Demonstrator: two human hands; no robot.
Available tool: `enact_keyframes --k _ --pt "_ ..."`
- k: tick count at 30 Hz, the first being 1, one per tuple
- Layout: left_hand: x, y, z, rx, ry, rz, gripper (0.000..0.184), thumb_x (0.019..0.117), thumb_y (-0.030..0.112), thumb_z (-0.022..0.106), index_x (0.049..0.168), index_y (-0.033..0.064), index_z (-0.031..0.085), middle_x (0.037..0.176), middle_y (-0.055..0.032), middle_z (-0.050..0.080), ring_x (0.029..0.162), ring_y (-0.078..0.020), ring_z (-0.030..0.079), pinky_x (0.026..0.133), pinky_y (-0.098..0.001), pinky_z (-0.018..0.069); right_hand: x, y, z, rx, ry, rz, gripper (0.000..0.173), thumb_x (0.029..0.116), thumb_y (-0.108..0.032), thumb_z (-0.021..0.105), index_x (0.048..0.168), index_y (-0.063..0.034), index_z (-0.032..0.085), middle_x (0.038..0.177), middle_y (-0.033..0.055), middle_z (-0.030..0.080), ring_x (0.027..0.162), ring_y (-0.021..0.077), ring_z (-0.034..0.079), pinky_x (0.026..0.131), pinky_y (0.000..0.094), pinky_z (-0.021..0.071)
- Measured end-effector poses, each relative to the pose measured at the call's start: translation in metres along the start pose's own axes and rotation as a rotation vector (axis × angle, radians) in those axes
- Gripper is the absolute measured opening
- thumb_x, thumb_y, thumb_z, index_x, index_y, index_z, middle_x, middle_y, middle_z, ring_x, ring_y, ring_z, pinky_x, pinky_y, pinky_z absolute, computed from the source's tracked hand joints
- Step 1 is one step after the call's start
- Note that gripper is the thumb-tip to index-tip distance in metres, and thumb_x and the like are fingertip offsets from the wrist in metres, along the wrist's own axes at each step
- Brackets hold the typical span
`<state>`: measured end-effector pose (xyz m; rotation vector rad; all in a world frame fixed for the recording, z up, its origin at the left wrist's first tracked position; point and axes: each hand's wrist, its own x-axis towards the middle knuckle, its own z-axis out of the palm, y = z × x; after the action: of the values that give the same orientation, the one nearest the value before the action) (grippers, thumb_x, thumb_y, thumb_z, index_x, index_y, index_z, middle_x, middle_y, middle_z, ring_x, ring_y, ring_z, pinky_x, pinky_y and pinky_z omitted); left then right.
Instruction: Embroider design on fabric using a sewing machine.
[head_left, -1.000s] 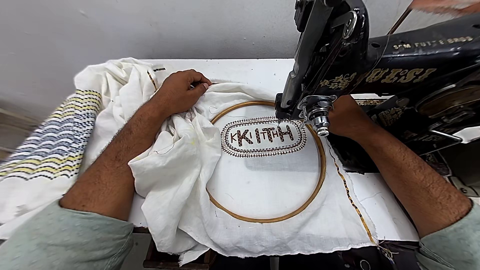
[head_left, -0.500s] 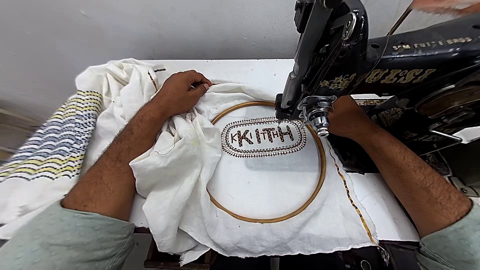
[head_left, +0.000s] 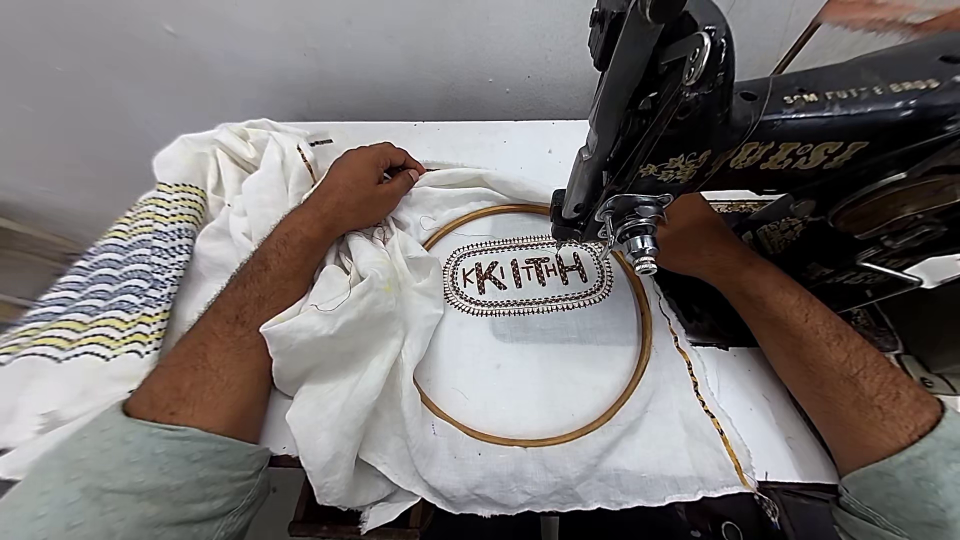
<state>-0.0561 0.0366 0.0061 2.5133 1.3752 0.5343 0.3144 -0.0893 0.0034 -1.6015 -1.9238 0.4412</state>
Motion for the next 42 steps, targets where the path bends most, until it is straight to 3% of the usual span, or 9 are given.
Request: enact_keyframes --k 9,42 --pt "-0.0003 0.002 -0.0004 -0.005 -0.005 -0.011 0.03 0.1092 0.02 0.047 0.118 0.0023 0.07 0.112 -0.0163 0.068 0.096 -0.0262 0.066 0.088 -0.0506 0.0518 0.0002 -0.0007 -0.0003 -0.022 -0.007 0.01 0.02 0.1025 -0.018 0.061 0.088 -0.0065 0.07 0.073 -0.0014 0.059 0.067 0.0023 0.052 0.065 0.0262 0.0433" --pt "-0.0006 0.0008 -0.0007 0.002 -0.009 0.01 0.031 0.1095 0.021 0.046 0.118 0.0023 0.07 0.113 -0.0163 0.068 0.097 -0.0262 0.066 0.088 -0.0498 0.052 0.0019 0.0058 0.0017 -0.001 0.007 -0.021 0.02 0.1022 -0.02 0.061 0.088 -0.008 0.069 0.072 -0.0039 0.058 0.065 -0.0002 0.05 0.064 0.0235 0.0428"
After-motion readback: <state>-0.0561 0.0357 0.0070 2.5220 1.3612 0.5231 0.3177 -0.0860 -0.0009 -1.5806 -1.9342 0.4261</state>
